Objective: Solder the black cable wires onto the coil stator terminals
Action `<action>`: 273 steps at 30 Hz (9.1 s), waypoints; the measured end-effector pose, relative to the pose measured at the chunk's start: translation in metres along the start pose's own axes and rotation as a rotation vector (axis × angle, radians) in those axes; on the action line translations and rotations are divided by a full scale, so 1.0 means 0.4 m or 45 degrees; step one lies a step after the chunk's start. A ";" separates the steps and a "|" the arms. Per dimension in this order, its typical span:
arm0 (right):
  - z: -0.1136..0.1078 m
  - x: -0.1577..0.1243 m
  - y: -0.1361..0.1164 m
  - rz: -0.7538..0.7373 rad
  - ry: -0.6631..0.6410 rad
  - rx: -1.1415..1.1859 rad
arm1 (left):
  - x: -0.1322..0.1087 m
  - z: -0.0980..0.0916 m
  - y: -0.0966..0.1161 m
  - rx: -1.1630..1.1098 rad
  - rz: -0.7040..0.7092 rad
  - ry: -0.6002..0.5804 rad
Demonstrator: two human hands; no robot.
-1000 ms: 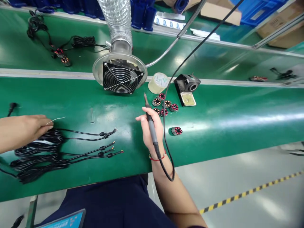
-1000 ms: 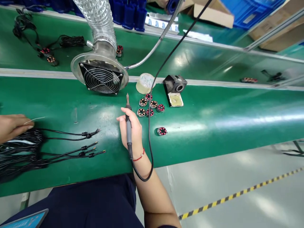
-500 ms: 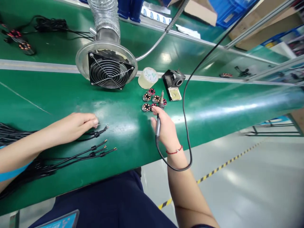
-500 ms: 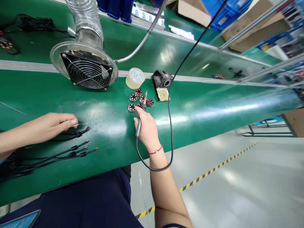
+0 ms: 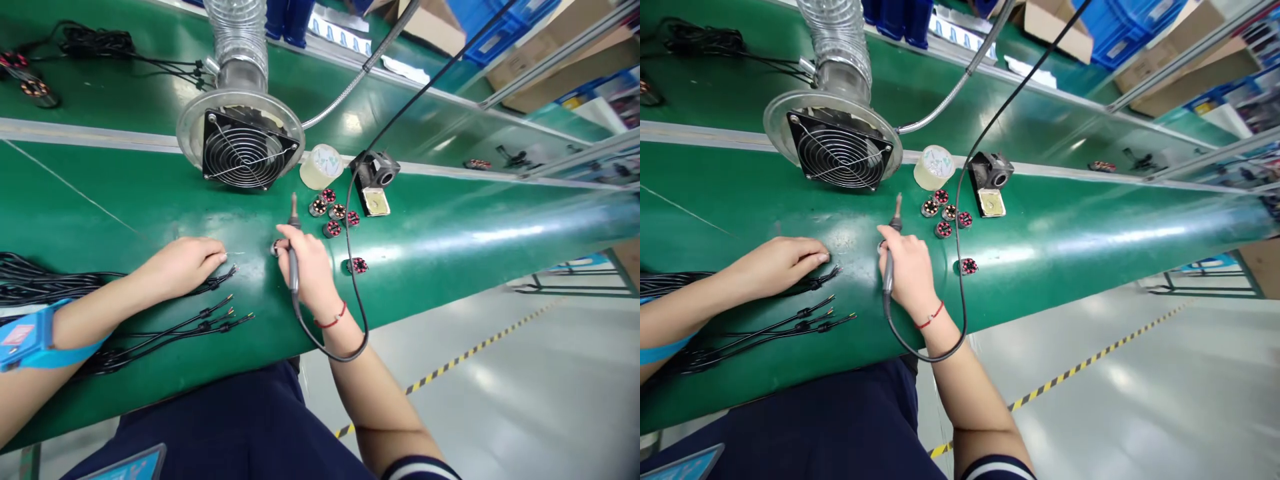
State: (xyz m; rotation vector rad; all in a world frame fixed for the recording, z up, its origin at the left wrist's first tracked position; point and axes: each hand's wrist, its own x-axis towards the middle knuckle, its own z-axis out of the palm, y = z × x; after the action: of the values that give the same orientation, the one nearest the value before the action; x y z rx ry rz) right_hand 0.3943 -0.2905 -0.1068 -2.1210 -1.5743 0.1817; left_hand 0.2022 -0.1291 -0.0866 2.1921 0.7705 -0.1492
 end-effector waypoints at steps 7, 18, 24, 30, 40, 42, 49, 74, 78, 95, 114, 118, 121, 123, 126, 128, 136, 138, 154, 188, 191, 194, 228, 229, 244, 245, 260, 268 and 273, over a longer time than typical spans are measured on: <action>0.059 -0.023 -0.091 -0.132 -0.044 0.389 | 0.013 0.012 -0.019 -0.179 -0.058 0.057; 0.072 -0.028 -0.069 -0.136 -0.161 0.476 | 0.020 0.021 0.020 -0.086 0.013 0.063; 0.084 -0.017 -0.066 -0.164 -0.229 0.492 | 0.038 0.013 0.007 -0.431 -0.150 0.085; 0.094 -0.015 -0.062 -0.110 -0.190 0.498 | 0.023 0.010 0.011 -0.388 -0.155 0.069; 0.098 -0.013 -0.061 -0.072 -0.124 0.512 | 0.021 0.013 -0.017 -0.270 0.036 -0.074; 0.096 -0.011 -0.063 -0.053 -0.142 0.486 | 0.025 0.006 -0.018 -0.272 0.058 -0.010; 0.097 -0.013 -0.053 -0.131 -0.098 0.571 | 0.011 -0.010 0.011 -0.288 -0.120 0.368; 0.095 -0.030 -0.062 -0.389 -0.082 0.349 | -0.009 0.024 0.031 0.023 0.209 0.174; 0.095 -0.030 -0.063 -0.410 -0.074 0.346 | -0.007 0.017 0.028 -0.027 0.209 0.190; 0.087 -0.023 -0.031 -0.359 -0.007 0.778 | 0.009 -0.004 0.033 -0.677 -0.289 -0.082; 0.052 -0.024 -0.074 -0.184 0.139 0.530 | -0.035 -0.021 -0.016 0.213 0.042 -0.310; 0.034 -0.023 -0.103 -0.247 0.174 0.532 | -0.047 -0.016 -0.015 0.253 0.033 -0.344; 0.032 -0.025 -0.109 -0.206 0.157 0.562 | -0.044 -0.016 -0.008 0.214 0.017 -0.295; 0.038 -0.029 -0.112 -0.124 0.139 0.641 | -0.039 -0.024 -0.003 0.077 0.019 -0.225; 0.050 -0.033 -0.122 0.014 0.134 0.868 | -0.034 -0.039 0.007 -0.221 -0.002 -0.215; 0.056 -0.033 -0.134 0.062 0.113 1.001 | -0.035 -0.044 0.011 -0.360 -0.025 -0.248; 0.079 -0.030 -0.159 0.019 0.139 1.087 | -0.033 -0.039 0.013 -0.481 -0.013 -0.249; 0.092 -0.030 -0.154 0.021 0.141 1.112 | -0.031 -0.040 0.014 -0.503 0.001 -0.225; 0.119 -0.027 -0.147 -0.014 0.251 1.123 | -0.033 -0.014 0.020 -0.216 0.170 -0.042; 0.034 -0.089 -0.098 0.203 0.444 0.878 | 0.021 0.017 0.034 -0.589 -0.371 0.135; 0.045 -0.118 -0.101 0.195 0.491 0.880 | 0.028 0.019 0.036 -0.539 -0.356 0.140; 0.066 -0.133 -0.100 0.149 0.542 0.887 | 0.032 0.020 0.041 -0.489 -0.345 0.137; 0.052 -0.080 -0.102 0.034 0.459 0.896 | 0.036 0.044 0.019 -0.501 -0.170 0.318; 0.044 -0.068 -0.104 0.011 0.400 0.902 | 0.036 0.044 0.018 -0.502 -0.175 0.311; 0.145 0.015 -0.087 0.104 0.079 0.688 | 0.037 0.042 0.015 -0.480 -0.145 0.290; 0.148 0.015 -0.086 0.099 0.090 0.690 | 0.035 0.042 0.016 -0.489 -0.140 0.290; 0.133 0.004 -0.114 -0.109 0.269 0.616 | 0.021 0.034 -0.002 -0.567 -0.008 0.216; 0.149 0.005 -0.099 -0.160 0.298 0.713 | 0.001 0.023 -0.013 -0.194 0.336 0.321; 0.146 0.004 -0.092 -0.191 0.289 0.737 | -0.001 0.022 -0.008 -0.071 0.434 0.319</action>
State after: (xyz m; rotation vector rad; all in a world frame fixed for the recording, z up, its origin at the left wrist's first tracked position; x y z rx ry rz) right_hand 0.3405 -0.2635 -0.1406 -1.5155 -1.3378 0.2935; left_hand 0.2012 -0.1341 -0.0943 2.2772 0.5142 0.3190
